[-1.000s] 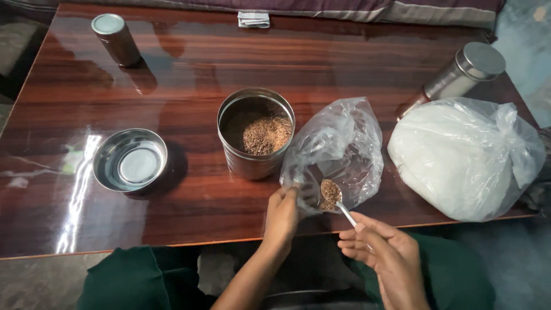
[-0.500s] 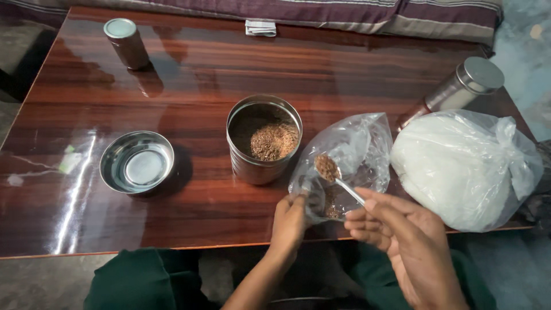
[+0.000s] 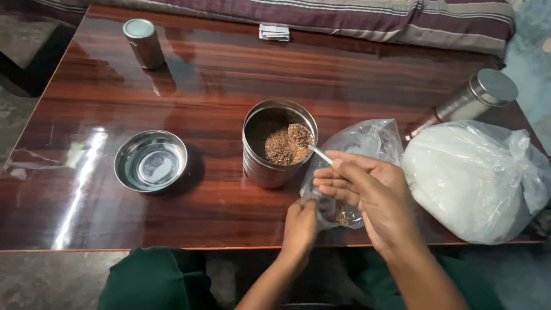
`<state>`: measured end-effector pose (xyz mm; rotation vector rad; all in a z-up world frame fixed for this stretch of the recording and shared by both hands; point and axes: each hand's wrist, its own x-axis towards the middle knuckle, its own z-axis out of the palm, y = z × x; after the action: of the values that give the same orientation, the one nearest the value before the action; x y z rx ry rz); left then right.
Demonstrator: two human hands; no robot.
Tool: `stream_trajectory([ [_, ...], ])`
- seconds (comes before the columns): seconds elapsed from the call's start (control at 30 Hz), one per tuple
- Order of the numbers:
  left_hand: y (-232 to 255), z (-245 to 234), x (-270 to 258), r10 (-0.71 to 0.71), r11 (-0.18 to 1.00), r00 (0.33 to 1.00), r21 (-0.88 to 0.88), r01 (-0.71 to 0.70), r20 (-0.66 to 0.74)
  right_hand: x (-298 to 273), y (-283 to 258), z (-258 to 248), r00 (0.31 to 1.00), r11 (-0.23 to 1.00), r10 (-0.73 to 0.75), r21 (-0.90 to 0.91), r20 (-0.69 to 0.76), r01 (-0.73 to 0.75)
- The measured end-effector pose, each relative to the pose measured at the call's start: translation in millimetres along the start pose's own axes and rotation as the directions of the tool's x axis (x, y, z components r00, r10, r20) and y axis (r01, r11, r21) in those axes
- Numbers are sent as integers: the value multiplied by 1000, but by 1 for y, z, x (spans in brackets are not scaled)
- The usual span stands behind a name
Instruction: The person scoops grains from a plastic bag into a metal container using a spoon. They repeatedly transfer spoonfuls until the bag is empty, then crumple the bag and place it aside.
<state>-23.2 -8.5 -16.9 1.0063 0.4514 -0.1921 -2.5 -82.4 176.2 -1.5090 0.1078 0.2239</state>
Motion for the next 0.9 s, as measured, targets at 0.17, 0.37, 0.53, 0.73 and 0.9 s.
stream_trajectory([
  [0.17,-1,-1,2,46,999,999,-14,-45,27,7,9,11,998,997,-66,-50,2,66],
  [0.37,7,1,0,25,999,1000,43,-25,-13,12,25,16,980,971,-199,-134,15,200],
  [0.53,13,2,-5,-4,999,1000,49,4,-5,2,26,25,954,894,-301,-344,11,286],
  [0.73,14,1,-5,14,999,1000,31,-15,17,-11,20,33,863,653,-499,-620,80,435],
  [0.9,11,0,-2,29,1000,999,-4,-29,37,-14,20,32,780,408,-592,-758,205,509],
])
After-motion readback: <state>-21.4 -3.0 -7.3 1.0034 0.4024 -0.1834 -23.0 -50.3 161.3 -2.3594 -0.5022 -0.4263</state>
